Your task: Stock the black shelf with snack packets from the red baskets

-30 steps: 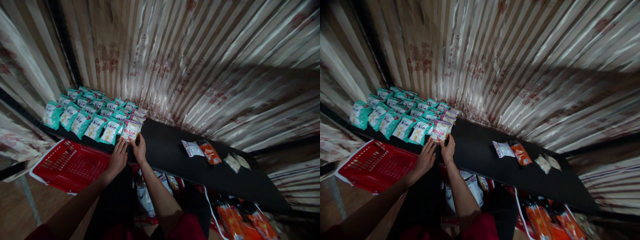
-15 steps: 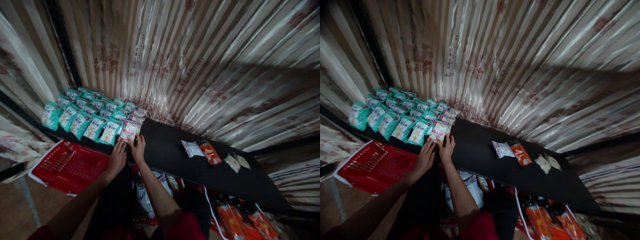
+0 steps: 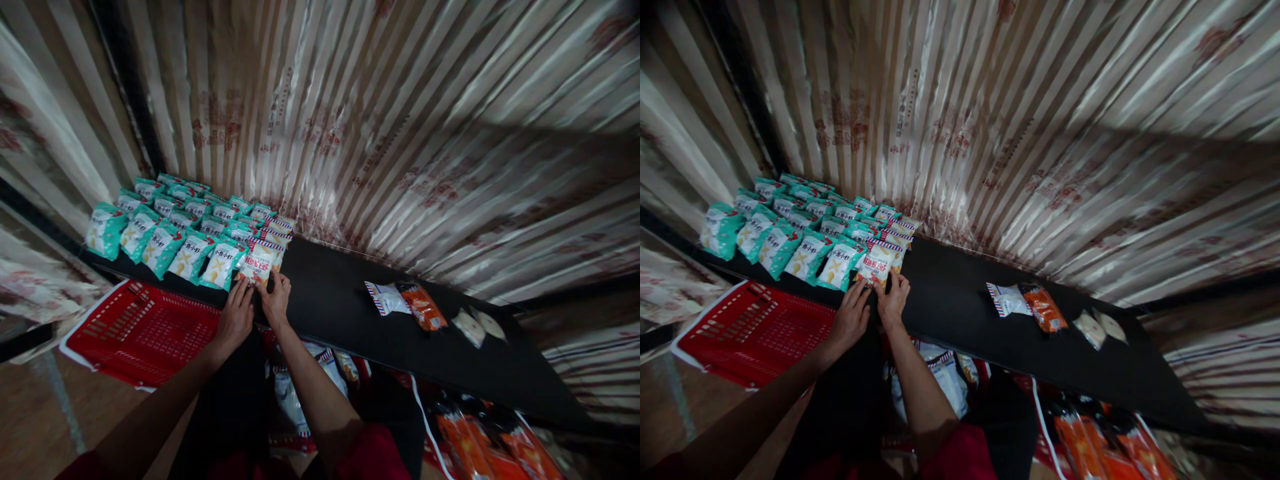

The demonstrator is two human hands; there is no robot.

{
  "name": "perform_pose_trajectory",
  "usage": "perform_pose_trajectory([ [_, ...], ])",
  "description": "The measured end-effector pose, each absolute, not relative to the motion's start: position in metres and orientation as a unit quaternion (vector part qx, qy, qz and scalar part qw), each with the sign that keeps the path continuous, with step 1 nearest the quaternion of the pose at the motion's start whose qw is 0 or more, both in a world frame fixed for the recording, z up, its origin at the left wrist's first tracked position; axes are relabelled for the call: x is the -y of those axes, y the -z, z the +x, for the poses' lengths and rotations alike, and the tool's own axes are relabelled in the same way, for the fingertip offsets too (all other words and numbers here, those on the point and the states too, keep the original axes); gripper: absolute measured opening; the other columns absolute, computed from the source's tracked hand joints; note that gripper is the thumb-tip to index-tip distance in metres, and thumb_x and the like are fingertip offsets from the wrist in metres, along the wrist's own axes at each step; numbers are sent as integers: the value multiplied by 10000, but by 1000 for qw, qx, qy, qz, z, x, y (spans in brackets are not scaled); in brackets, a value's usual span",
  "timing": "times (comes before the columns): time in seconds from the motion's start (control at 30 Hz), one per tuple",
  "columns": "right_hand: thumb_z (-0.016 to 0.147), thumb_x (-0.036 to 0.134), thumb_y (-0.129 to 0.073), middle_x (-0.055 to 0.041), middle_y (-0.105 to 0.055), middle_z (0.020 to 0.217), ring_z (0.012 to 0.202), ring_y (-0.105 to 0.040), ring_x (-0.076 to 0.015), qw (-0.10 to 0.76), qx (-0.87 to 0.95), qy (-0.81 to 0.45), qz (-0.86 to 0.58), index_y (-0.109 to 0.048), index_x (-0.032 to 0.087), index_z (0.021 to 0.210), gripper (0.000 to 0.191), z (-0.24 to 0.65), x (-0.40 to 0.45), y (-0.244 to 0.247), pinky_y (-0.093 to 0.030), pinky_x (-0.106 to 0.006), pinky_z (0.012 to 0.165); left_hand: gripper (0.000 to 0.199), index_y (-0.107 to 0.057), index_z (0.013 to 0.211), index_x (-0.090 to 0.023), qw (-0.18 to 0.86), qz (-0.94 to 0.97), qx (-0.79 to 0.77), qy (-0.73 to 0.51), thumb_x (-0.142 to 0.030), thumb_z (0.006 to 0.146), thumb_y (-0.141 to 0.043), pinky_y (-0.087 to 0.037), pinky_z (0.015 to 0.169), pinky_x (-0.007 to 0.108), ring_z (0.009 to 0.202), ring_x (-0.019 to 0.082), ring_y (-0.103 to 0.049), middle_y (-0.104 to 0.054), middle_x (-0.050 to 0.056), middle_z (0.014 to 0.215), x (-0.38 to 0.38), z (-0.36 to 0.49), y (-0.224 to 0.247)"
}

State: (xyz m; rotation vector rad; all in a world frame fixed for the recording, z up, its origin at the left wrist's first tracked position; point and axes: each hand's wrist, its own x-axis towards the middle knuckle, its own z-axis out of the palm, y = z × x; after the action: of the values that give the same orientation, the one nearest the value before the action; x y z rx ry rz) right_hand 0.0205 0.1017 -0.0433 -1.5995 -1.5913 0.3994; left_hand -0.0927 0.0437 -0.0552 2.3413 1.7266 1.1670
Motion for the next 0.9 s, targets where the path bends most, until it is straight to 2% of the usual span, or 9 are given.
perform_pose_trajectory([
  [0.17,807,407,-549,-111,-554,1092,1035,-493,-219,441,627,-184,-615,-503,177,1254,505,22,-102,39,-391,-360,908,442,-428,1278,-116,5,753,-540,-377,-101,839,-374,-376,1041,504,1344,279,-275,-382,164,1396,-41,-94,54],
  [0.43,810,405,-543,-97,-571,1107,1036,-506,-210,443,632,-199,-604,-549,203,1215,453,20,-105,34,-404,-348,905,447,-425,1288,-104,2,752,-549,-365,-110,845,-368,-380,1041,488,1336,272,-292,-382,169,1401,-43,-92,52],
  [0.53,841,445,-475,-117,-544,1179,1102,-481,-211,462,624,-190,-601,-519,176,1239,482,24,-109,33,-369,-364,956,457,-419,1295,-104,-17,757,-542,-364,-94,840,-374,-346,1060,493,1357,271,-248,-375,164,1410,-45,-93,51],
  [0.67,900,456,-300,-150,-453,1334,1248,-378,-217,471,583,-220,-625,-434,138,1307,533,27,-125,30,-272,-408,1043,468,-416,1310,-105,-52,757,-544,-357,-111,842,-397,-323,1059,509,1379,293,-171,-376,155,1418,-55,-90,45],
  [0.77,905,444,-262,-150,-391,1400,1309,-311,-223,471,558,-240,-640,-400,133,1336,549,28,-138,28,-226,-433,1069,457,-423,1316,-130,-62,758,-549,-345,-140,860,-400,-331,1037,515,1374,307,-183,-380,139,1421,-68,-86,39],
  [0.9,900,461,-276,-126,-395,1412,1300,-347,-220,467,551,-283,-631,-354,145,1378,579,27,-142,29,-256,-405,1067,438,-431,1318,-157,-79,763,-544,-341,-174,881,-405,-326,1030,500,1370,308,-200,-382,126,1424,-82,-84,37],
])
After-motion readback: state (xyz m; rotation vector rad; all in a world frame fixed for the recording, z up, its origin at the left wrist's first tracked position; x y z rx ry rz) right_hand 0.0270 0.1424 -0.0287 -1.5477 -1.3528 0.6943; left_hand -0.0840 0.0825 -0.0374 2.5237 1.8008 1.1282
